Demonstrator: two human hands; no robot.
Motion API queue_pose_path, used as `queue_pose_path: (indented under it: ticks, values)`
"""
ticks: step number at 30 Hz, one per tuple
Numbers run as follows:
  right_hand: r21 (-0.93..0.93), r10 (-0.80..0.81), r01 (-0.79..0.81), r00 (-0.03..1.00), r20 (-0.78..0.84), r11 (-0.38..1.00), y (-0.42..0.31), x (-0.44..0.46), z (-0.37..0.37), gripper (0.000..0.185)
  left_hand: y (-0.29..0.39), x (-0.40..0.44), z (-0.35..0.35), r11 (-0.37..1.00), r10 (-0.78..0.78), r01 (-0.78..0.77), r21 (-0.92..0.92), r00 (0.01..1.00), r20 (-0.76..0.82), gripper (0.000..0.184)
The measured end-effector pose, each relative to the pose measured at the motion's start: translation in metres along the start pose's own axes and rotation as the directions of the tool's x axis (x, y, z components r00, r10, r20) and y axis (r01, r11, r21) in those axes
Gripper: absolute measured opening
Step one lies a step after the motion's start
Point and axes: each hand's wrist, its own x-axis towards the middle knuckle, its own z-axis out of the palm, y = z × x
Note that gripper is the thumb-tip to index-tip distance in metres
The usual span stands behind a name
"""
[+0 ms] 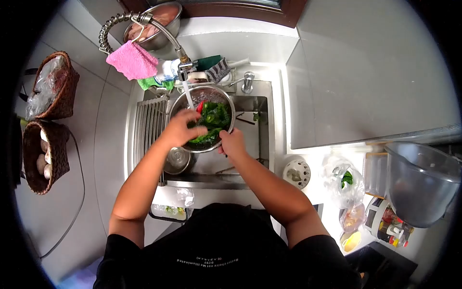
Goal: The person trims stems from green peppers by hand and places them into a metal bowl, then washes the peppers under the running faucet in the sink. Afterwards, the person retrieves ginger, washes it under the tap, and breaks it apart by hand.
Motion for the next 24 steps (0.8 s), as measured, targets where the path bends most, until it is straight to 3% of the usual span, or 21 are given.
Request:
queue_pose_path:
  ticks: [1, 3, 5, 6, 7, 9, 10, 13, 14, 15, 17, 20, 23, 24]
  values:
    - [0.005, 0.008, -0.008, 1.000, 0.007, 1.000, 0.001, -0.001, -0.002, 0.016, 0.010, 0.004, -0.009, 0.996, -0.086, 0.083, -0.027, 0.984, -0.157, 0.062]
    - [0.006, 0.006, -0.006, 1.000, 0.025, 1.000, 0.000, -0.003, -0.001, 0.016, -0.003, 0.017, 0.002, 0.990, -0.123, 0.136, 0.040, 0.965, -0.231, 0.072]
    - [0.006, -0.013, 0.012, 0.999, 0.045, 1.000, -0.003, -0.007, 0.003, 0.016, -0.021, 0.027, 0.042, 0.970, -0.156, 0.179, 0.167, 0.977, -0.143, 0.082]
    - [0.016, -0.005, 0.005, 1.000, 0.031, 1.000, -0.007, -0.008, 0.005, 0.015, -0.007, 0.029, 0.041, 0.942, -0.271, 0.270, 0.201, 0.962, -0.025, 0.087]
    - [0.028, 0.003, -0.003, 1.000, 0.013, 1.000, -0.011, -0.010, 0.005, 0.015, 0.012, 0.026, 0.032, 0.947, -0.320, 0.315, 0.069, 0.944, 0.080, 0.088]
    - [0.032, 0.010, -0.010, 1.000, 0.000, 0.999, -0.011, -0.010, 0.002, 0.015, 0.011, 0.021, 0.035, 0.982, -0.180, 0.187, -0.030, 0.972, 0.154, 0.090]
    - [0.020, 0.007, -0.007, 1.000, 0.009, 1.000, -0.009, -0.009, 0.000, 0.015, 0.000, 0.017, 0.038, 0.995, -0.099, 0.092, 0.043, 0.979, 0.177, 0.097]
    - [-0.010, 0.008, -0.008, 1.000, 0.030, 1.000, -0.006, -0.018, 0.002, 0.014, -0.008, 0.014, 0.030, 0.987, -0.141, 0.120, 0.108, 0.967, 0.213, 0.096]
    - [-0.019, 0.007, -0.007, 0.999, 0.036, 1.000, -0.007, -0.021, 0.005, 0.014, -0.009, 0.016, 0.021, 0.979, -0.081, 0.043, 0.200, 0.979, 0.189, 0.096]
    - [0.002, 0.003, -0.003, 1.000, 0.030, 1.000, -0.005, -0.021, 0.006, 0.014, -0.004, 0.022, 0.012, 0.947, -0.225, 0.158, 0.280, 0.948, 0.226, 0.091]
    - [0.042, -0.005, 0.004, 1.000, 0.023, 0.999, -0.002, -0.018, 0.009, 0.014, 0.028, 0.018, -0.002, 0.902, -0.392, 0.353, 0.248, 0.911, 0.127, 0.082]
    - [0.014, -0.021, 0.021, 0.999, 0.029, 1.000, -0.005, -0.011, 0.008, 0.015, -0.020, 0.006, 0.043, 0.958, -0.094, 0.109, 0.267, 0.993, -0.067, 0.082]
    - [0.031, -0.071, 0.070, 0.997, 0.026, 0.997, -0.013, -0.014, 0.008, 0.014, 0.023, -0.015, 0.020, 0.930, -0.126, 0.149, 0.335, 0.988, -0.088, 0.090]
    - [0.042, -0.054, 0.054, 0.998, 0.019, 0.998, -0.012, -0.013, 0.008, 0.014, 0.035, -0.019, 0.009, 0.932, -0.048, 0.076, 0.354, 0.995, -0.088, 0.096]
